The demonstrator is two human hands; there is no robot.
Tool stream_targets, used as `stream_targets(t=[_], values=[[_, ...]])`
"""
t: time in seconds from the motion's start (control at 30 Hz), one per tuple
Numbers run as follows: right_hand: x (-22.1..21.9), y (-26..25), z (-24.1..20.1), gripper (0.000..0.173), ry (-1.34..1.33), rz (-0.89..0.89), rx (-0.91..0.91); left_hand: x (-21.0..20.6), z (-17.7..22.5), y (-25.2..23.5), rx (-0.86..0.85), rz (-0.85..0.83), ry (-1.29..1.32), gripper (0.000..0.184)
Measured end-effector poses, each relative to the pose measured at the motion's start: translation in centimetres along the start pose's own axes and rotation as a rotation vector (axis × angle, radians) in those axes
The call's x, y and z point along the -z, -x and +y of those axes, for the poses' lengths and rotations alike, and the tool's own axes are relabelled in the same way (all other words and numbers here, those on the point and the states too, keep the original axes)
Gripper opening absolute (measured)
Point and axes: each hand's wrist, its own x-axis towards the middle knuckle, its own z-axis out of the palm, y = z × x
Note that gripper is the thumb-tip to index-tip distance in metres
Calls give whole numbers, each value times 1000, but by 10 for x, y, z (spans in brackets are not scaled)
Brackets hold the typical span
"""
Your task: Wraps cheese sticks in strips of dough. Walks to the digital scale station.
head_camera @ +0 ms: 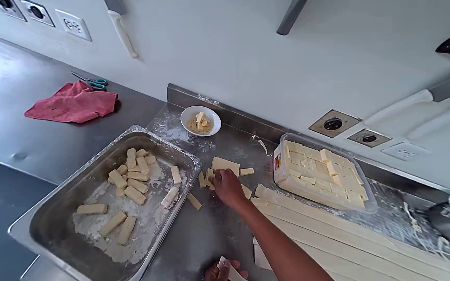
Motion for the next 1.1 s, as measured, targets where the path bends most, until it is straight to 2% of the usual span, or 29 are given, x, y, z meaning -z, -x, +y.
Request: stream_targets(t=[0.1, 0.2, 0.3, 0.43, 0.5, 0.57, 0.73, 0.9, 0.97, 1.03, 1.1], values=[[-8, -29, -7, 47, -25, -1, -25, -1, 7, -2, -73, 10, -178, 34], [-4, -22, -2, 40, -223, 43, 3, -1, 15, -8, -198, 63, -403, 27], [7, 32, 28, 35, -487, 62, 90, -4, 30, -12, -225, 155, -475, 22], [7, 147, 87, 31, -780, -156, 64, -21, 41, -9, -257, 249, -498, 12], [-5, 182, 108, 35, -902, -209, 39, -35, 43, -3, -307, 259, -573, 11], [-14, 200, 119, 37, -981, -189, 35, -50, 42, 5, -378, 249, -710, 11], [-8, 221, 128, 26, -1075, -109, 84, -73, 26, 33, -688, 185, -1087, 15], [0, 239, 129, 23, -1190, -20, 159, -81, -2, 63, -1056, 82, -1391, 32], [0, 245, 127, 20, -1188, 12, 190, -81, -14, 71, -1088, 82, -1383, 44], [1, 248, 128, 18, -1112, 20, 240, -81, -18, 72, -1092, 127, -1285, 41], [-1, 245, 133, 20, -893, 133, 318, -80, -13, 73, -929, 155, -1095, 36]])
